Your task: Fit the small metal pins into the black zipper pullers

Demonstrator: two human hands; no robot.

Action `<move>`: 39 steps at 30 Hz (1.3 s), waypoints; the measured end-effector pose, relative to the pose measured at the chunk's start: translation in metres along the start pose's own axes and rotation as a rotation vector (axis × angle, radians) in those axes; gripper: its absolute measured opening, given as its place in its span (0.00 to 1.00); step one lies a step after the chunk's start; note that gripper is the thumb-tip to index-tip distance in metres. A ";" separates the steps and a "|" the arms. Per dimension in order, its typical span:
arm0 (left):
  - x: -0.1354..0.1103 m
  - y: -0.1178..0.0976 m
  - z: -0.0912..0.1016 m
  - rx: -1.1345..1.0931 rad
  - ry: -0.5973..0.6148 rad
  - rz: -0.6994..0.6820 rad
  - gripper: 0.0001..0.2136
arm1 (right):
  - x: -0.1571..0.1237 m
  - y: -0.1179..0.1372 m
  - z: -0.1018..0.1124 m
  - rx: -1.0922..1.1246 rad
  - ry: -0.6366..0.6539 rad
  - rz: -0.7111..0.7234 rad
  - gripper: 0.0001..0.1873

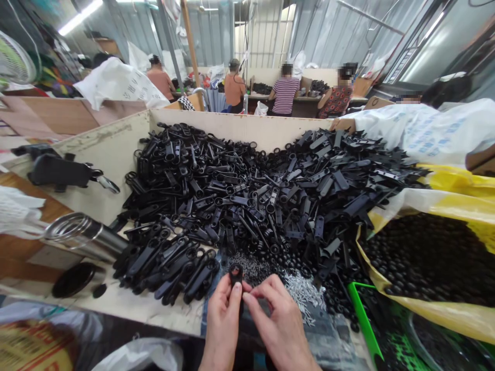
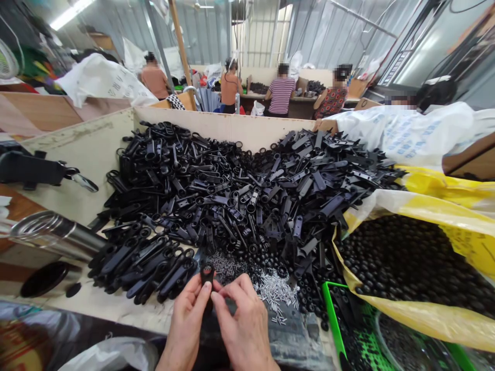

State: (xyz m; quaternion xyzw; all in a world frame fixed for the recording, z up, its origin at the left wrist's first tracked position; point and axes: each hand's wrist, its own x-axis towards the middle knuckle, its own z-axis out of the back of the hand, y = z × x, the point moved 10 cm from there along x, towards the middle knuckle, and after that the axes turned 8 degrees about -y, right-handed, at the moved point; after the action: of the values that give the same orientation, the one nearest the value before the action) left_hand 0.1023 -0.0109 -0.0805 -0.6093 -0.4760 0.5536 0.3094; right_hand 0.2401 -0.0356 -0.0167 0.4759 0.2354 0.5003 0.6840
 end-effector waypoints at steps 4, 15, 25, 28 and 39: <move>-0.006 -0.012 0.005 0.067 0.081 -0.024 0.16 | 0.008 -0.026 -0.008 0.224 0.086 -0.204 0.22; 0.028 -0.158 0.092 1.293 -0.410 -1.131 0.21 | 0.062 -0.001 -0.008 -0.004 0.136 0.065 0.19; 0.014 -0.158 0.064 1.263 -0.542 -1.209 0.21 | 0.133 0.023 -0.013 -0.360 0.058 0.148 0.07; 0.018 -0.156 0.046 0.984 -0.313 -1.076 0.17 | 0.135 0.013 -0.006 -0.327 0.090 0.106 0.09; 0.011 0.001 -0.061 0.032 0.471 0.549 0.27 | 0.091 -0.009 0.021 0.044 0.431 -0.048 0.13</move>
State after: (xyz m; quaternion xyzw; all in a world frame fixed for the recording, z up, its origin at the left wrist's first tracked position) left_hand 0.1608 0.0077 -0.0740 -0.8203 -0.2017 0.4679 0.2598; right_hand 0.2968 0.0378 -0.0016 0.3670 0.3984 0.5688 0.6189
